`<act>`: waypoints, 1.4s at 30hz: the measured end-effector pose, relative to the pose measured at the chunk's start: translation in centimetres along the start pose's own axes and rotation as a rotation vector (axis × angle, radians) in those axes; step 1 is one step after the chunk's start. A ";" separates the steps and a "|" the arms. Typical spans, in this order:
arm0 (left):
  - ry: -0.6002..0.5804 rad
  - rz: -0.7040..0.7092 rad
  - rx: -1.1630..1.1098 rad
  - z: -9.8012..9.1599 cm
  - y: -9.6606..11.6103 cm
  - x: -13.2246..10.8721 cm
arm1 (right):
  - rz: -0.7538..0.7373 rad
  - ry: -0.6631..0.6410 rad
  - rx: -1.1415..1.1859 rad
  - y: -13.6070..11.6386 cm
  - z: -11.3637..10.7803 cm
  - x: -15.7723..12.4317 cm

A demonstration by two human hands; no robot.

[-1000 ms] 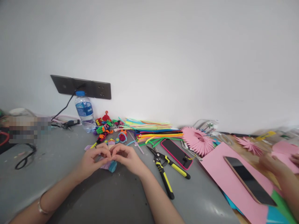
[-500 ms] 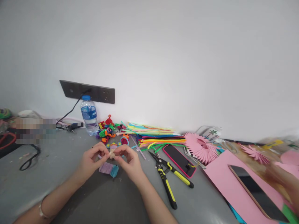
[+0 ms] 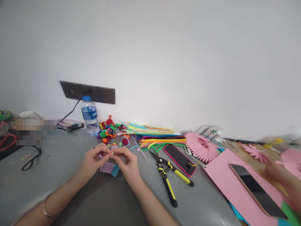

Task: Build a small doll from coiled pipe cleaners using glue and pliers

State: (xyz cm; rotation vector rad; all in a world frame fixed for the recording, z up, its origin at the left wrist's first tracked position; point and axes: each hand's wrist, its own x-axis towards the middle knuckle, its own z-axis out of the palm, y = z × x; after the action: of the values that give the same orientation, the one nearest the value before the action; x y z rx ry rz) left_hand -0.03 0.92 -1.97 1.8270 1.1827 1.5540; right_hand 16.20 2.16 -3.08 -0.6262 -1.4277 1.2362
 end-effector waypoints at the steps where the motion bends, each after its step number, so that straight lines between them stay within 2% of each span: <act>1: 0.004 -0.001 0.007 0.0 0.1 0.0 | 0.015 0.002 0.024 0.1 0.1 -0.1; 7: 0.012 0.004 0.044 -0.1 0.1 -0.1 | 0.099 0.035 0.055 0.6 0.5 -0.7; 12: 0.006 0.032 0.040 -0.1 -0.2 -0.3 | 0.072 0.042 0.073 0.8 0.5 -0.7; 19: -0.071 0.010 -0.013 -0.2 -0.1 -0.3 | 0.024 0.021 0.044 0.4 0.2 -0.4; 23: -0.054 0.000 -0.031 -0.2 -0.1 -0.1 | 0.028 0.015 0.120 0.4 0.4 -0.4; 29: -0.100 -0.024 -0.043 -0.3 0.0 0.0 | 0.049 0.023 0.148 1.0 0.5 -0.4; 36: -0.067 -0.030 -0.006 0.0 -0.3 -0.3 | 0.052 0.026 0.140 0.7 0.4 -0.4; 42: -0.032 0.010 -0.010 0.1 0.0 -0.1 | 0.066 0.094 0.103 0.6 0.4 -0.5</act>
State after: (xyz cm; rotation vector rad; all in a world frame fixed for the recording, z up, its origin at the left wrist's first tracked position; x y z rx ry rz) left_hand 0.08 0.83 -2.04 1.8472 1.1503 1.5274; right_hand 15.85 1.77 -3.82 -0.6566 -1.2658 1.3064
